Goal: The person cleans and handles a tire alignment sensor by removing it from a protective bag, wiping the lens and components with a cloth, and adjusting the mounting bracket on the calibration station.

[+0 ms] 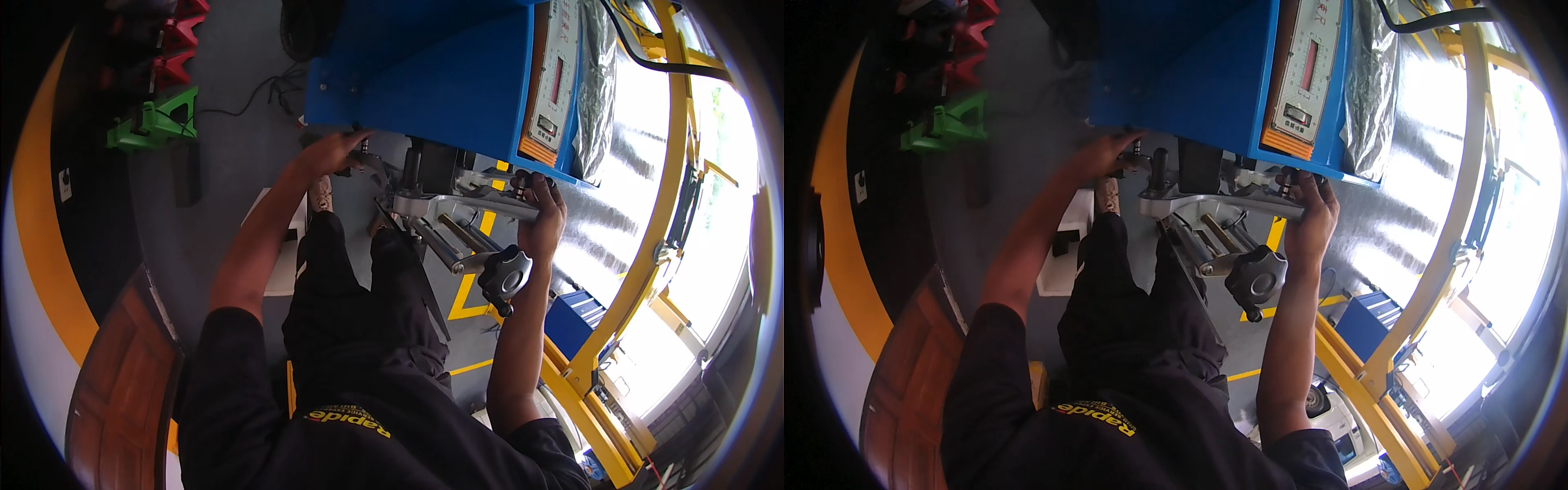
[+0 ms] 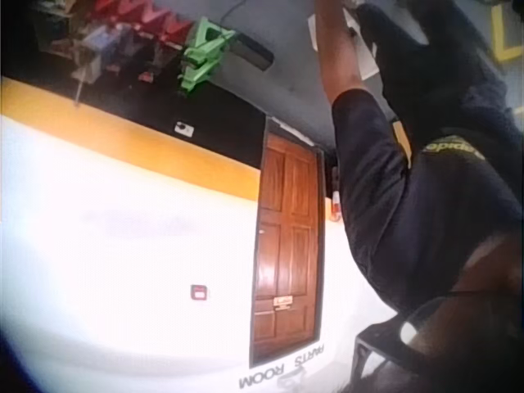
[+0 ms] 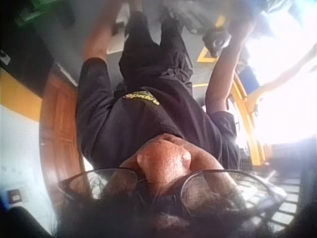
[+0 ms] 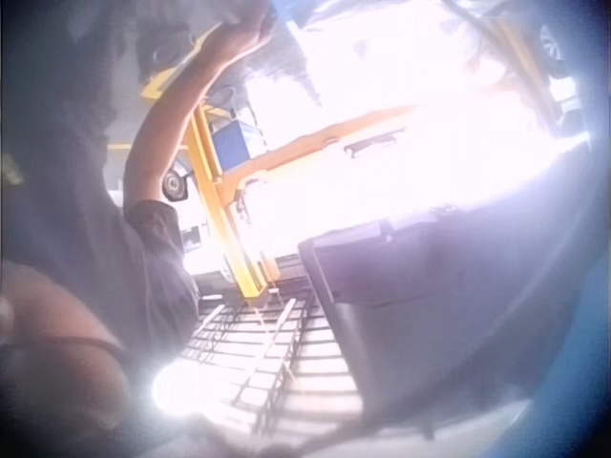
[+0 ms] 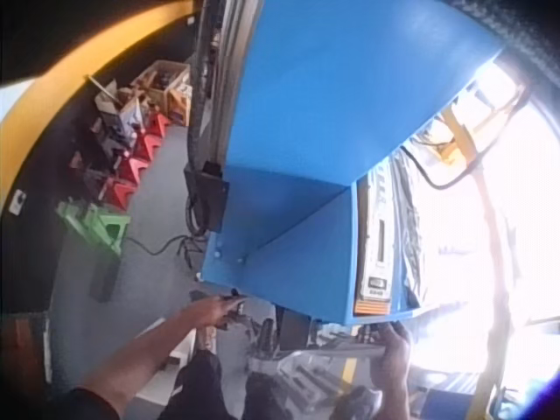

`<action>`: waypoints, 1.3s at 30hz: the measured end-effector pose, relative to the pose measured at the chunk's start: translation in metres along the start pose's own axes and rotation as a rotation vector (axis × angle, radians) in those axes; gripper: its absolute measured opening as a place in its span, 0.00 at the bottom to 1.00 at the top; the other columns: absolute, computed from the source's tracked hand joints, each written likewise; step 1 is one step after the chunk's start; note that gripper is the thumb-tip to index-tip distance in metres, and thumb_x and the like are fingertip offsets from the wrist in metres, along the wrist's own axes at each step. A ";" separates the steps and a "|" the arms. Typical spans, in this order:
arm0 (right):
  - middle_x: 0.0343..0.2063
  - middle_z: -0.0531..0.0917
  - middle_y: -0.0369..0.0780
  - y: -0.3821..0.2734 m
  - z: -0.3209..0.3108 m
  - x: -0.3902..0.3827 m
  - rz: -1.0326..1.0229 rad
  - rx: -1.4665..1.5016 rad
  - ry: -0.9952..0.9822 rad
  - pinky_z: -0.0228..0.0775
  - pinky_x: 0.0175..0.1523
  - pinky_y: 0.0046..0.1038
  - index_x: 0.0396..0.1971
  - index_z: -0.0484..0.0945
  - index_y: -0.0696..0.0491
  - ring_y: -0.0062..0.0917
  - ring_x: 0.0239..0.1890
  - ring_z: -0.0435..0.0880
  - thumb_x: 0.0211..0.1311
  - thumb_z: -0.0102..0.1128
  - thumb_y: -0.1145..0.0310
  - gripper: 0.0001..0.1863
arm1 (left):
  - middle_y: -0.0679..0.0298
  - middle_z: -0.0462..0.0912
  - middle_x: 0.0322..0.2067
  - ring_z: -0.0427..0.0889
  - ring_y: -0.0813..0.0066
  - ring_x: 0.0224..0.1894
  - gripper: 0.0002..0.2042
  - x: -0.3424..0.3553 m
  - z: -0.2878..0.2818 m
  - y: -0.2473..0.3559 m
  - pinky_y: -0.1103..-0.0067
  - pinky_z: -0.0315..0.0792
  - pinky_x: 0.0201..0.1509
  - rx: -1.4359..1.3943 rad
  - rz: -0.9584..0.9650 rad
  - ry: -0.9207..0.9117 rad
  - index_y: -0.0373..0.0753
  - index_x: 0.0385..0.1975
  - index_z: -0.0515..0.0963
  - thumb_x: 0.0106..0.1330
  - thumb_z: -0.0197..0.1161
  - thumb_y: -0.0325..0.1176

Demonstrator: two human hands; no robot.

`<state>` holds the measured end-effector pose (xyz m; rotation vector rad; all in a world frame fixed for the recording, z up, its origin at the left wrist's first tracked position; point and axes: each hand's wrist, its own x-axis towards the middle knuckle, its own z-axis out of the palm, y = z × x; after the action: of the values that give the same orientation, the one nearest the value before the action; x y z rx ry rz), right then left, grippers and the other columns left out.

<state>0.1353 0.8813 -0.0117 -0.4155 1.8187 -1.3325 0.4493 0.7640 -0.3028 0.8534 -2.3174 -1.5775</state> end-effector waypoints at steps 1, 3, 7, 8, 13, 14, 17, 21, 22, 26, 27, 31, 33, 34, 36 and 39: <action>0.45 0.89 0.47 0.001 -0.001 0.000 0.004 0.018 0.002 0.79 0.48 0.29 0.53 0.80 0.63 0.28 0.43 0.89 0.74 0.65 0.64 0.18 | 0.50 0.83 0.58 0.85 0.49 0.57 0.36 0.001 0.000 -0.003 0.61 0.78 0.62 0.004 -0.002 -0.025 0.47 0.72 0.69 0.61 0.76 0.32; 0.44 0.89 0.47 0.007 -0.009 0.004 -0.011 0.010 -0.020 0.80 0.47 0.29 0.53 0.79 0.64 0.28 0.43 0.89 0.74 0.65 0.64 0.19 | 0.51 0.84 0.56 0.85 0.50 0.54 0.34 0.008 -0.009 0.007 0.61 0.78 0.60 0.019 -0.030 -0.154 0.47 0.70 0.72 0.62 0.76 0.32; 0.41 0.88 0.46 -0.003 0.001 -0.002 0.018 -0.028 0.033 0.78 0.47 0.30 0.54 0.79 0.65 0.29 0.42 0.87 0.73 0.65 0.66 0.19 | 0.51 0.84 0.52 0.85 0.52 0.52 0.32 0.010 -0.014 0.008 0.62 0.79 0.58 0.127 0.033 -0.218 0.48 0.68 0.75 0.62 0.76 0.31; 0.41 0.88 0.46 -0.002 0.000 -0.002 0.018 -0.017 0.026 0.78 0.47 0.30 0.54 0.79 0.66 0.28 0.42 0.87 0.73 0.65 0.66 0.19 | 0.50 0.84 0.53 0.85 0.52 0.53 0.33 0.010 -0.013 0.003 0.63 0.78 0.58 0.128 0.041 -0.225 0.47 0.69 0.74 0.62 0.75 0.31; 0.41 0.88 0.46 0.003 0.000 0.002 0.008 0.006 0.047 0.77 0.47 0.30 0.54 0.79 0.66 0.28 0.41 0.87 0.74 0.65 0.65 0.19 | 0.44 0.82 0.55 0.84 0.46 0.54 0.39 0.003 0.017 -0.026 0.60 0.77 0.59 -0.020 0.021 0.026 0.43 0.72 0.68 0.59 0.77 0.31; 0.42 0.88 0.46 0.003 0.000 0.001 -0.004 -0.016 0.040 0.78 0.47 0.29 0.53 0.79 0.65 0.28 0.42 0.88 0.74 0.65 0.65 0.19 | 0.43 0.82 0.57 0.84 0.45 0.55 0.40 0.002 0.016 -0.020 0.60 0.77 0.59 -0.031 0.041 0.046 0.42 0.73 0.66 0.58 0.78 0.30; 0.43 0.89 0.47 -0.001 0.002 -0.001 -0.023 -0.054 0.029 0.79 0.48 0.27 0.53 0.81 0.63 0.27 0.42 0.89 0.74 0.64 0.66 0.17 | 0.41 0.80 0.60 0.83 0.45 0.58 0.43 0.003 0.007 -0.007 0.60 0.77 0.61 -0.040 0.082 0.073 0.40 0.75 0.63 0.58 0.77 0.27; 0.42 0.89 0.47 0.000 -0.001 0.001 -0.004 0.004 0.024 0.80 0.48 0.29 0.53 0.80 0.63 0.28 0.41 0.89 0.73 0.64 0.67 0.17 | 0.41 0.79 0.62 0.82 0.46 0.61 0.43 0.004 -0.002 -0.002 0.61 0.76 0.64 -0.026 0.021 -0.044 0.39 0.77 0.60 0.60 0.74 0.24; 0.42 0.89 0.47 0.003 -0.003 0.002 0.000 0.026 0.015 0.80 0.47 0.29 0.53 0.79 0.63 0.28 0.41 0.89 0.73 0.64 0.67 0.17 | 0.41 0.79 0.62 0.82 0.45 0.61 0.43 0.003 -0.003 -0.001 0.61 0.76 0.64 -0.032 -0.014 -0.087 0.38 0.77 0.60 0.60 0.74 0.25; 0.40 0.89 0.47 0.008 -0.008 0.008 -0.014 0.012 0.012 0.80 0.46 0.30 0.53 0.78 0.64 0.28 0.40 0.89 0.73 0.64 0.68 0.17 | 0.45 0.84 0.55 0.86 0.47 0.53 0.37 -0.004 0.003 -0.001 0.61 0.78 0.56 0.145 0.053 0.122 0.40 0.74 0.66 0.63 0.74 0.33; 0.39 0.89 0.47 0.011 -0.013 0.011 -0.027 0.004 0.016 0.80 0.45 0.30 0.53 0.78 0.64 0.28 0.40 0.89 0.72 0.64 0.68 0.17 | 0.46 0.86 0.52 0.87 0.48 0.52 0.34 -0.009 -0.005 0.023 0.62 0.78 0.55 0.149 -0.065 0.122 0.40 0.72 0.69 0.65 0.73 0.33; 0.38 0.89 0.47 0.019 -0.032 0.009 -0.187 -0.132 0.114 0.77 0.46 0.27 0.49 0.78 0.63 0.27 0.39 0.88 0.72 0.59 0.70 0.13 | 0.49 0.89 0.43 0.90 0.59 0.45 0.21 -0.063 -0.083 0.179 0.66 0.78 0.52 -0.178 -0.065 0.383 0.39 0.65 0.79 0.72 0.66 0.30; 0.37 0.86 0.41 0.004 -0.028 -0.008 -0.232 0.023 0.259 0.73 0.49 0.26 0.44 0.80 0.63 0.24 0.38 0.83 0.69 0.55 0.74 0.10 | 0.62 0.86 0.34 0.84 0.76 0.41 0.18 -0.116 -0.145 0.308 0.75 0.79 0.48 -0.467 -0.018 0.212 0.33 0.61 0.80 0.75 0.63 0.30; 0.36 0.85 0.40 -0.004 -0.030 -0.013 -0.314 0.037 0.284 0.73 0.48 0.27 0.42 0.80 0.63 0.24 0.37 0.82 0.68 0.53 0.74 0.10 | 0.62 0.85 0.31 0.83 0.76 0.34 0.13 -0.143 -0.158 0.375 0.76 0.77 0.39 -0.451 0.089 0.156 0.34 0.52 0.82 0.71 0.65 0.30; 0.32 0.82 0.38 -0.016 -0.043 -0.029 -0.463 0.060 0.337 0.73 0.47 0.27 0.38 0.79 0.62 0.24 0.36 0.80 0.65 0.51 0.76 0.09 | 0.63 0.82 0.26 0.79 0.77 0.23 0.07 -0.188 -0.178 0.481 0.78 0.72 0.26 -0.332 0.255 0.053 0.37 0.36 0.83 0.65 0.70 0.32; 0.30 0.79 0.40 -0.061 -0.016 -0.093 -0.579 -0.453 0.091 0.73 0.45 0.31 0.36 0.79 0.60 0.26 0.35 0.78 0.61 0.52 0.75 0.08 | 0.68 0.76 0.25 0.75 0.81 0.21 0.11 -0.214 -0.174 0.558 0.83 0.64 0.18 -0.032 0.439 0.048 0.42 0.33 0.85 0.63 0.73 0.43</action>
<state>0.1674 0.9308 0.0836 -1.2138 2.1724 -1.3035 0.5137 0.8945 0.3026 0.3343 -2.2393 -1.3802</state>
